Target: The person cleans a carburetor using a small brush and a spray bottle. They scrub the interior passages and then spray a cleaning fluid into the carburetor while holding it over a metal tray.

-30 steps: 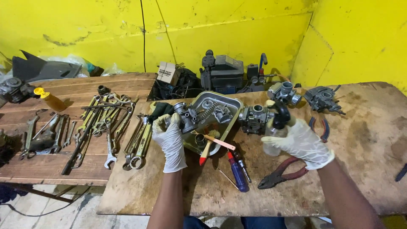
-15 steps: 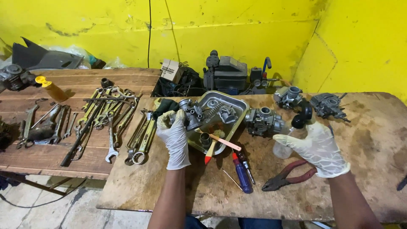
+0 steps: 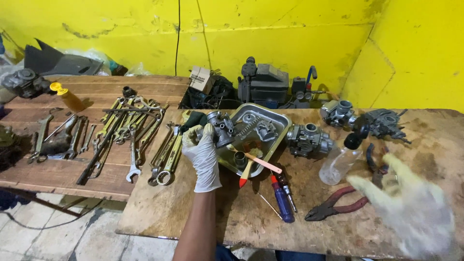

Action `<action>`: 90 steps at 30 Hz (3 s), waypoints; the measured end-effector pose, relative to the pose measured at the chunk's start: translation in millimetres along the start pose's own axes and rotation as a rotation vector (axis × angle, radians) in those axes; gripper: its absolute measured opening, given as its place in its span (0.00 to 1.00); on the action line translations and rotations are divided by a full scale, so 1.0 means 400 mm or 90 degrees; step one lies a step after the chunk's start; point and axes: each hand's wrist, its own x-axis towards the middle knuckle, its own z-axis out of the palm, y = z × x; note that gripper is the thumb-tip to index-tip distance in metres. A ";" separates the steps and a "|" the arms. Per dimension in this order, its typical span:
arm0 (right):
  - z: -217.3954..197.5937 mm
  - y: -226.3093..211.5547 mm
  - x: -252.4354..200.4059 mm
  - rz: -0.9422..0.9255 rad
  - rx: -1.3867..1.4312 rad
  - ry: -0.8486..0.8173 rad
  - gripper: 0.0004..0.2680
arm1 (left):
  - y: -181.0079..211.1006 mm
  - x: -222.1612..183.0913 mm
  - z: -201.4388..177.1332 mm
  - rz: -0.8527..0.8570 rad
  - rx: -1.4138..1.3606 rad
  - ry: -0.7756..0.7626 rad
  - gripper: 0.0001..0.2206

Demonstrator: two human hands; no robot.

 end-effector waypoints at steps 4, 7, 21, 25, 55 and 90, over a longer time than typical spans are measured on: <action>-0.008 -0.102 -0.073 -0.234 0.249 -0.032 0.22 | 0.052 -0.013 0.014 -0.010 -0.011 -0.002 0.10; 0.105 -0.207 -0.027 -0.615 0.204 0.036 0.16 | 0.051 -0.002 0.022 -0.003 -0.018 0.011 0.09; 0.577 -0.636 0.147 -0.593 0.125 -0.148 0.15 | 0.114 0.010 0.052 -0.187 -0.002 0.173 0.06; 0.509 -0.587 0.159 -0.578 0.199 -0.196 0.16 | 0.057 0.036 0.021 -0.202 -0.057 0.179 0.05; 0.238 -0.575 0.105 -0.506 0.730 -0.203 0.28 | 0.155 -0.037 0.058 -0.344 0.231 -0.078 0.10; 1.089 -0.639 0.290 -0.804 0.125 0.174 0.15 | 0.066 0.076 0.002 -0.511 -0.172 -0.010 0.17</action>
